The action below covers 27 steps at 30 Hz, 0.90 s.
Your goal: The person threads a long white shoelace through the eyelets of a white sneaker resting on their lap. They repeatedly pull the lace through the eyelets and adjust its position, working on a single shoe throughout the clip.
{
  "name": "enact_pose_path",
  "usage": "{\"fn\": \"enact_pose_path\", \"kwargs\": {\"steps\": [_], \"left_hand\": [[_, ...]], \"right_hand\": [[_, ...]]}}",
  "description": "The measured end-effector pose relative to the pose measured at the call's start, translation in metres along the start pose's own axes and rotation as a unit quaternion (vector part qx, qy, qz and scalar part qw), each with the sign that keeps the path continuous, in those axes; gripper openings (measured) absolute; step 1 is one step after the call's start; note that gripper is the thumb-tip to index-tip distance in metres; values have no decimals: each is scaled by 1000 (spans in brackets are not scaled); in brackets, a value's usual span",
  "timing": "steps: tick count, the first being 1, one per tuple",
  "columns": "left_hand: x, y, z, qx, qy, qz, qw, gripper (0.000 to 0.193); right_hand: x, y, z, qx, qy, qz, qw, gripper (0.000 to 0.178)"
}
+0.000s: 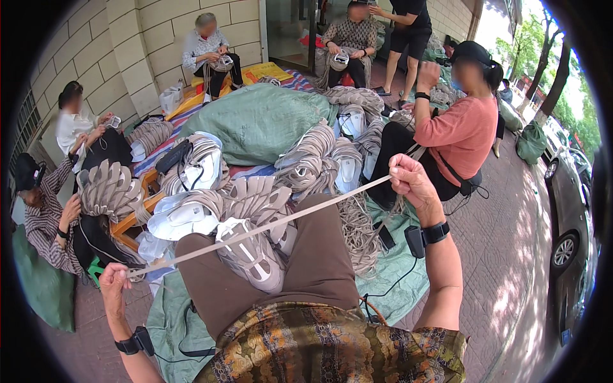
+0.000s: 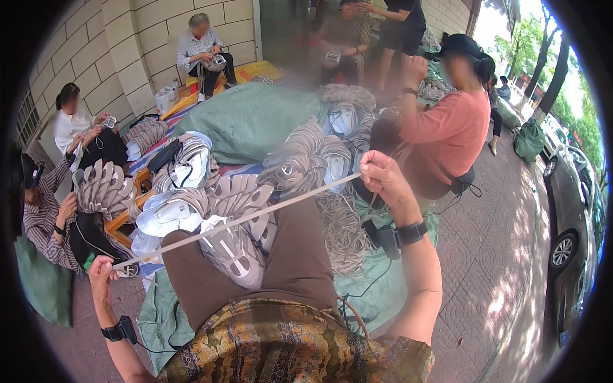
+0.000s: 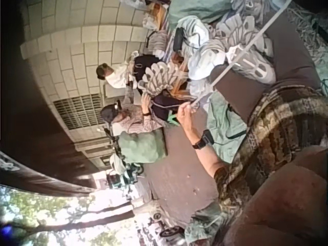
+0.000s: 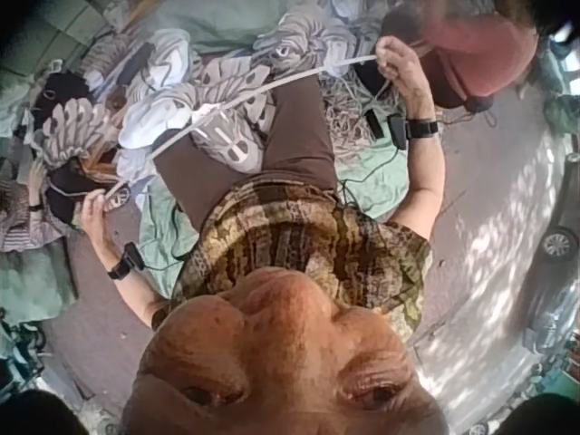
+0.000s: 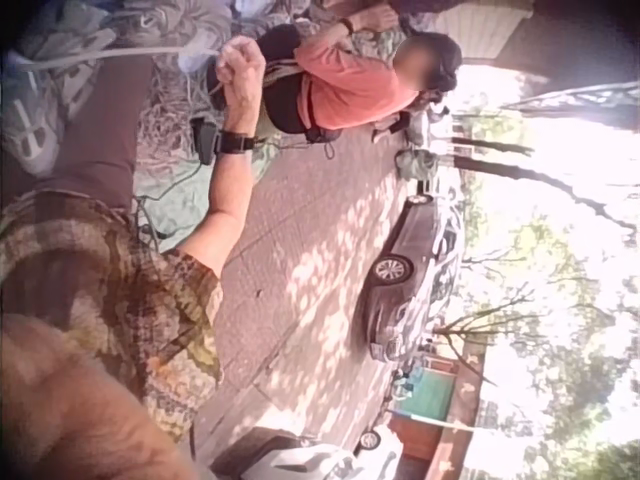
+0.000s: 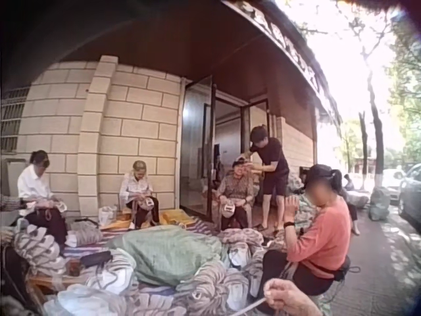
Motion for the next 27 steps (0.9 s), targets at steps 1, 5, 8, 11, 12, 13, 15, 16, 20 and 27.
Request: {"fn": "enact_pose_path", "kwargs": {"steps": [1,5,8,11,12,13,15,16,20,27], "left_hand": [[8,6,-8,4,-6,5,1000,19],[36,24,-47,14,-38,5,999,15],[53,36,-65,27,-71,28,997,9],[65,43,-77,33,-94,55,994,6],[73,47,-86,35,-101,61,992,5],[86,51,-96,36,-111,68,991,5],[116,64,-128,56,-142,84,985,4],[132,70,-144,65,-157,91,981,4],[180,88,-179,51,-194,141,970,5],[281,126,-193,61,-410,213,885,4]], "right_hand": [[-3,-2,6,-7,-1,-6,1000,8],[-17,-8,26,-41,35,-16,998,9],[-24,-12,41,-61,48,-32,996,10],[-23,-15,52,-67,44,-34,996,10],[-24,-16,53,-66,41,-33,996,10],[-26,-17,54,-73,42,-32,996,11],[-33,-19,58,-69,41,-48,996,12],[-36,-20,60,-68,40,-54,995,12],[-66,-15,62,-37,269,-88,958,12],[-90,-15,69,180,691,66,697,12]]}}
Point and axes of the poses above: each hand's wrist, its own y-axis away from the middle knuckle, its own x-axis out of the back of the hand, z = x × y, the point moved 8 cm from there along -y, towards the middle knuckle, and after that the axes turned 12 degrees about -x, right-handed, at the moved point
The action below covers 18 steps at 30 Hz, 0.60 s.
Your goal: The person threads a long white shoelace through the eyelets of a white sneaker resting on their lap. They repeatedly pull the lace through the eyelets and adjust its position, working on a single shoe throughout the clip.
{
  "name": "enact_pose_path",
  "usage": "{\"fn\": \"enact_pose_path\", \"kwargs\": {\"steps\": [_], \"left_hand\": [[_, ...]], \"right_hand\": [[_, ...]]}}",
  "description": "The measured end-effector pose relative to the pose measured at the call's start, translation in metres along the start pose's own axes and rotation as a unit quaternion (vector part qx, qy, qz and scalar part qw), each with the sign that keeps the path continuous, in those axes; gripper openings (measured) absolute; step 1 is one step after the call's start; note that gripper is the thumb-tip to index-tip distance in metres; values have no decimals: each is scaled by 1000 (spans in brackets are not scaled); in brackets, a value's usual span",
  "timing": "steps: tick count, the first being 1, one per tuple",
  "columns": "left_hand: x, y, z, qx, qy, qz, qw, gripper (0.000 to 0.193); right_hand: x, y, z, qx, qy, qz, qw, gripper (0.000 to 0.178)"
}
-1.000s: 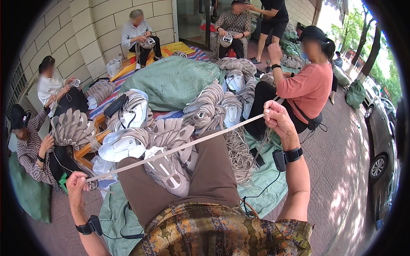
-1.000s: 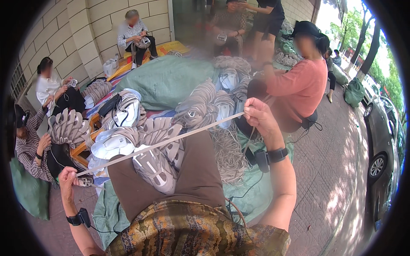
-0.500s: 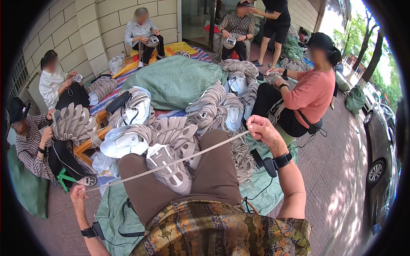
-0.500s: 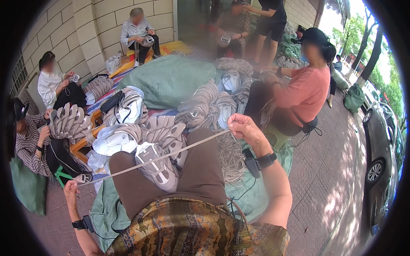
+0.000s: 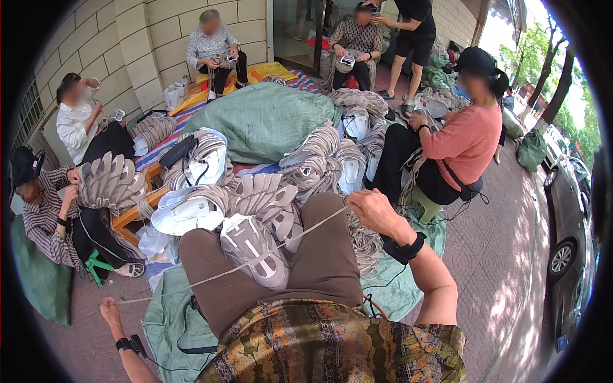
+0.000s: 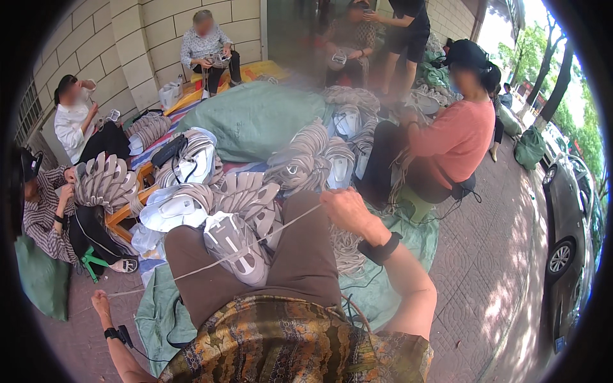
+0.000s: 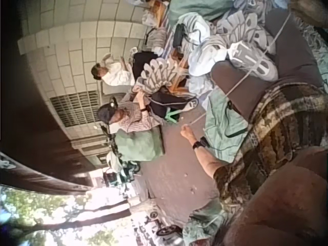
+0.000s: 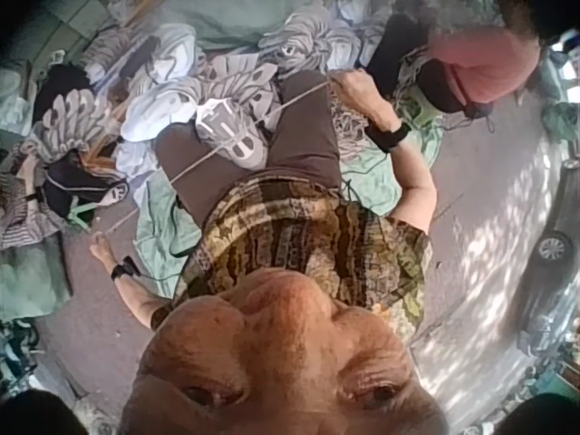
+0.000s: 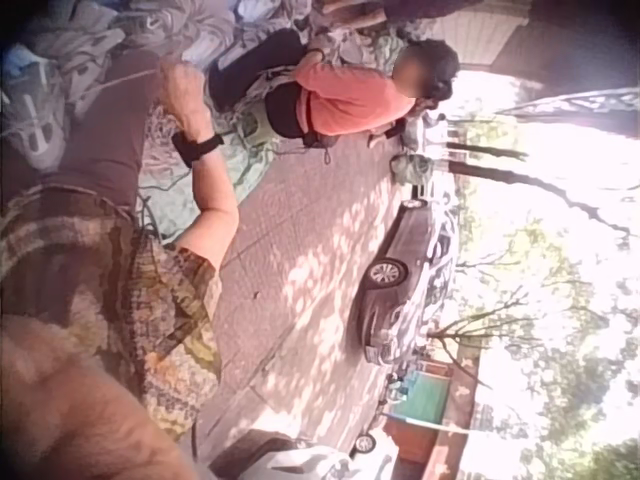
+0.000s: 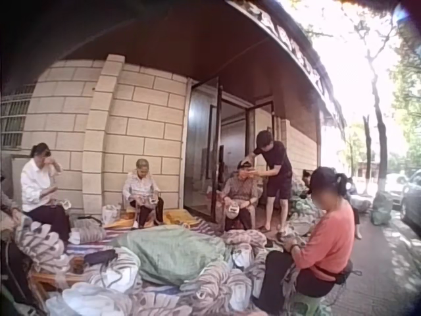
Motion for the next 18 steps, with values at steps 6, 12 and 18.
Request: {"fn": "enact_pose_path", "kwargs": {"steps": [6,12,18], "left_hand": [[-41,33,10,16,-168,-84,982,5],[-111,38,95,-83,-184,-187,961,17],[-135,59,403,-167,247,-328,896,23]], "right_hand": [[5,0,-1,12,146,87,985,7],[24,-2,-10,-15,145,111,983,7],[35,5,-88,100,9,98,990,9]]}}
Point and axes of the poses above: each hand's wrist, its own y-axis away from the middle knuckle, its own x-axis out of the back of the hand, z = x × y, the point moved 8 cm from there along -y, towards the middle knuckle, and after that the axes turned 12 degrees about -x, right-handed, at the moved point
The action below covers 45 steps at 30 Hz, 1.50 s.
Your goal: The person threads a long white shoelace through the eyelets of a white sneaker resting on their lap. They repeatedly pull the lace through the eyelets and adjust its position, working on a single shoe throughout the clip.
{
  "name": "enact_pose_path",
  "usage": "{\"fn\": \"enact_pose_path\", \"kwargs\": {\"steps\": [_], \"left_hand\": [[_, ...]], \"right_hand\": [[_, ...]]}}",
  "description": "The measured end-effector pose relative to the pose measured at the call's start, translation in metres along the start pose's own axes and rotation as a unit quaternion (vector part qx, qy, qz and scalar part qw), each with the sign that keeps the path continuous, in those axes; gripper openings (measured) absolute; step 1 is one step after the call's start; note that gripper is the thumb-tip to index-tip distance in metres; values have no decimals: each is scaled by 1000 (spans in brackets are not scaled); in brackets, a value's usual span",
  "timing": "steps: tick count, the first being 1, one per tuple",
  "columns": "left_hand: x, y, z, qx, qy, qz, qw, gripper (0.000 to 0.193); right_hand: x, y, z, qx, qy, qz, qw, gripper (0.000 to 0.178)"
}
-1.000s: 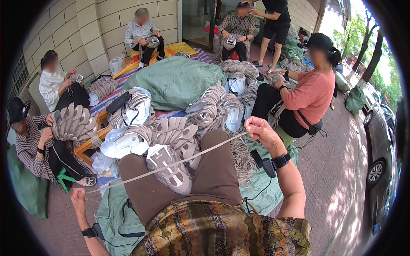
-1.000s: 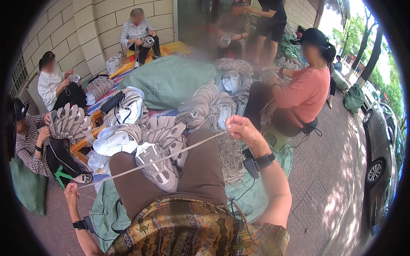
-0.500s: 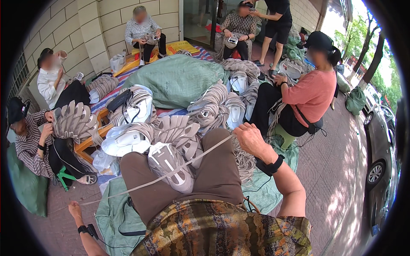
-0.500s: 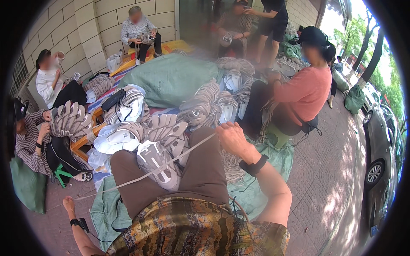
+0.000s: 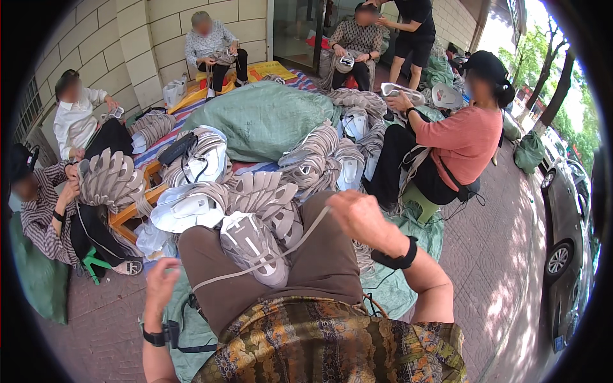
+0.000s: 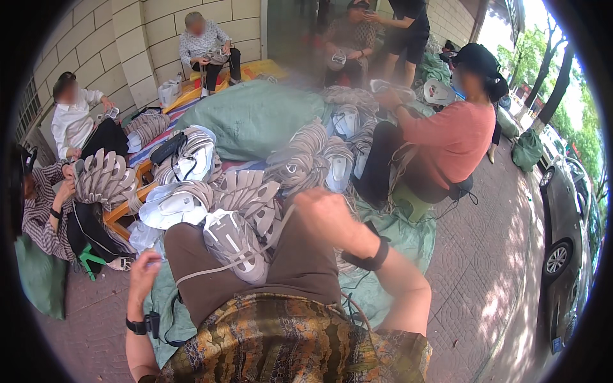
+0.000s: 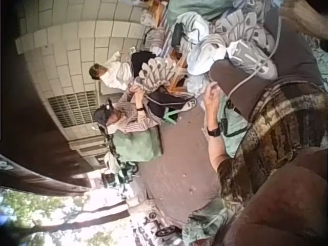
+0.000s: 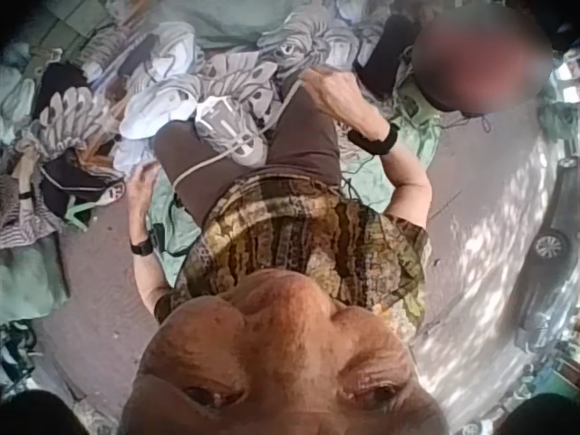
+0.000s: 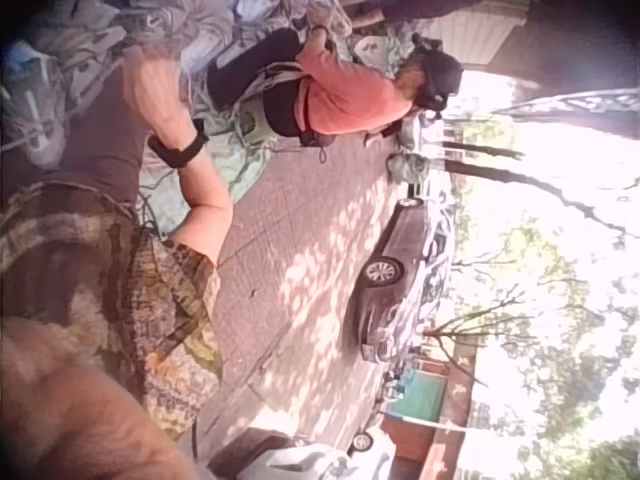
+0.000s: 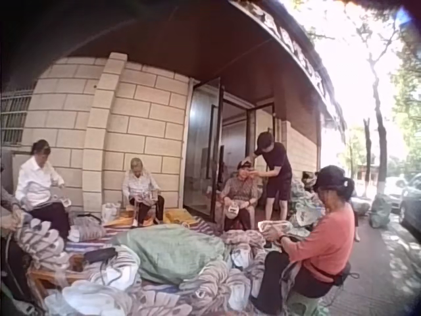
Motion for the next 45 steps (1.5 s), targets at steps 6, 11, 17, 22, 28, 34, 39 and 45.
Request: {"fn": "enact_pose_path", "kwargs": {"steps": [6,11,17,22,28,34,39,45], "left_hand": [[-111,-47,131,-102,148,-161,971,39],[-164,-54,123,-34,310,-221,924,25],[-164,-44,108,17,367,-255,894,16],[-133,-31,86,38,245,-202,948,14],[-76,-12,84,6,139,-147,979,14],[-15,13,56,25,160,-50,986,9],[33,30,52,2,42,44,998,10],[63,41,71,-52,-202,104,972,14]], "right_hand": [[-38,-1,-86,140,-82,-61,985,13],[-56,1,-108,168,-98,-73,978,13],[-61,9,-97,147,-78,-101,981,14],[-56,5,-77,117,-71,-45,990,14],[-53,8,-44,61,-26,-41,997,14],[-38,9,-10,7,2,-24,1000,11],[-27,18,27,-54,35,-7,998,14],[-13,27,78,-125,78,15,989,12]]}}
Point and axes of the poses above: each hand's wrist, its own y-axis away from the middle knuckle, its own x-axis out of the back of the hand, z = x × y, the point moved 8 cm from there along -y, towards the middle knuckle, and after that the axes turned 12 degrees about -x, right-handed, at the moved point
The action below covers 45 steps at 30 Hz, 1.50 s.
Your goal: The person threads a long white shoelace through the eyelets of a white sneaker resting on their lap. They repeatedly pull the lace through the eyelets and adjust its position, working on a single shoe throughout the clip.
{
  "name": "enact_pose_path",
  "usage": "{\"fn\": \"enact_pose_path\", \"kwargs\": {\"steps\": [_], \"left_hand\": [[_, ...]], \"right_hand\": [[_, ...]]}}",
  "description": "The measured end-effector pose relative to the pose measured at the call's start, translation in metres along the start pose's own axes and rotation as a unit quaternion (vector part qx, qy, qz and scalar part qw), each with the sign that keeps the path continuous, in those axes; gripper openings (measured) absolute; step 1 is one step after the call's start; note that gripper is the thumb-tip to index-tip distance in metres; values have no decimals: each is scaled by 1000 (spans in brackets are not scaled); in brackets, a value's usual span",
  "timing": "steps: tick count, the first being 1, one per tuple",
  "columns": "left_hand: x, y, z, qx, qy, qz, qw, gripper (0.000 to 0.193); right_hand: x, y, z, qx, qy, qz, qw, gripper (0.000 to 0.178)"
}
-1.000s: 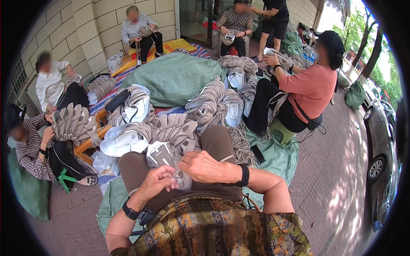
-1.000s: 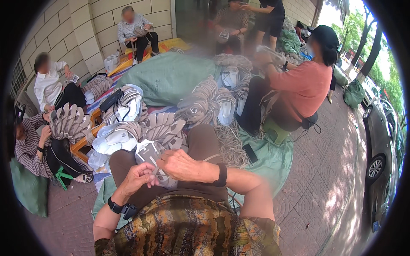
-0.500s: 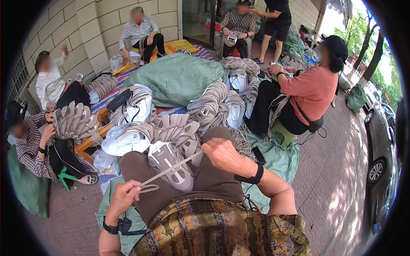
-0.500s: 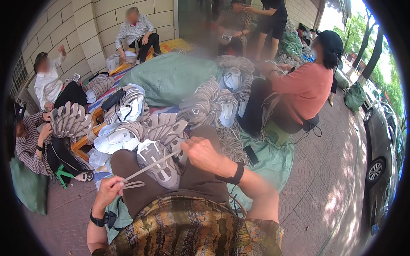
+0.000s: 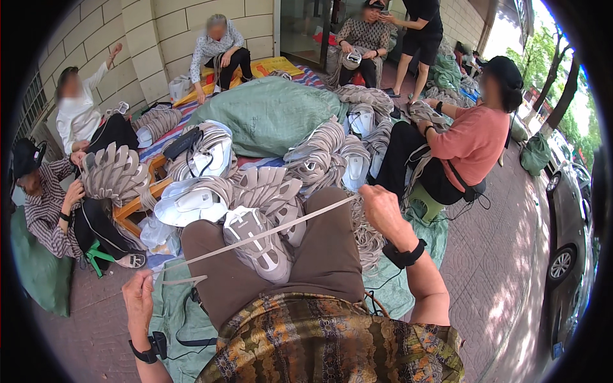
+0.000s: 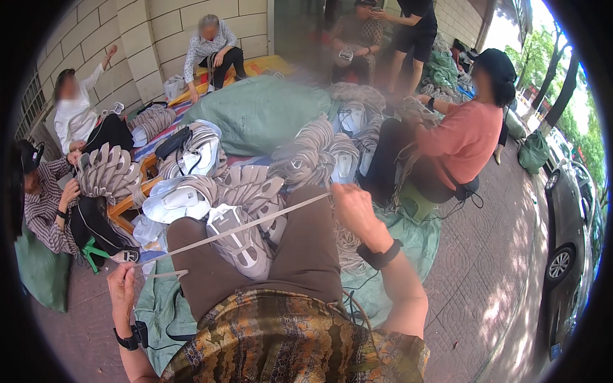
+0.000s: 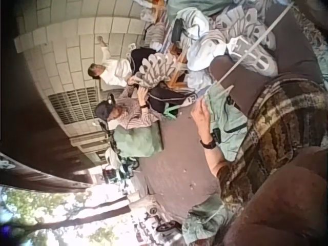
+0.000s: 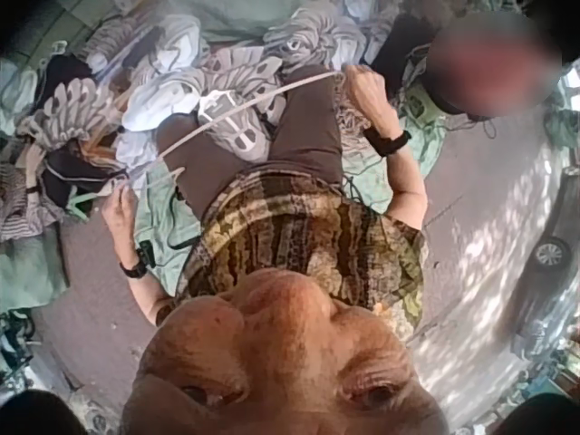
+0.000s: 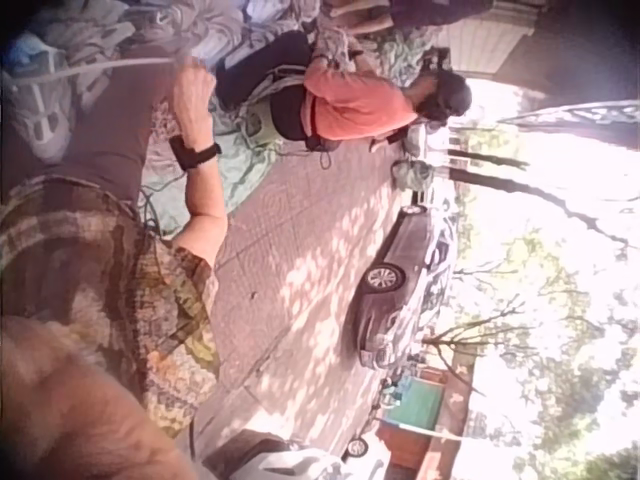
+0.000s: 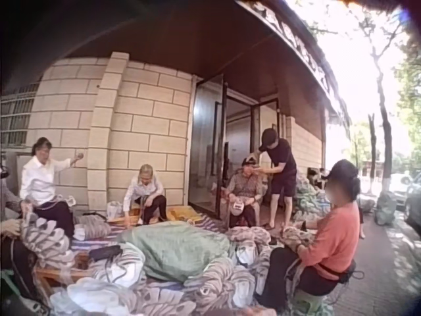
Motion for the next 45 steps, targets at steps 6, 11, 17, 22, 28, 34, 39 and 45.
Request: {"fn": "enact_pose_path", "kwargs": {"steps": [6,11,17,22,28,34,39,45], "left_hand": [[18,14,-47,56,6,8,998,15],[28,25,-80,130,44,-33,990,14],[45,47,-109,182,89,-38,979,14],[39,55,-114,63,-74,-53,994,16],[41,84,-163,127,-115,-53,984,22],[46,126,-214,187,-180,-98,961,18],[40,129,-227,120,-276,-82,950,14],[60,152,-250,169,-388,-100,901,22]], "right_hand": [[7,0,49,-65,30,25,997,15],[6,4,97,-136,-8,17,991,9],[-5,17,152,-228,-29,-26,973,17],[-19,29,201,-228,11,-26,973,20],[-2,61,255,-277,50,-6,960,22],[34,58,273,-276,-58,49,958,25],[41,46,234,-331,-178,63,925,23],[35,67,310,-428,-334,97,834,22]]}}
Point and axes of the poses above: each hand's wrist, its own y-axis away from the middle knuckle, its own x-axis out of the back of the hand, z = x × y, the point moved 8 cm from there along -y, towards the middle knuckle, and after that the axes turned 12 degrees about -x, right-handed, at the moved point
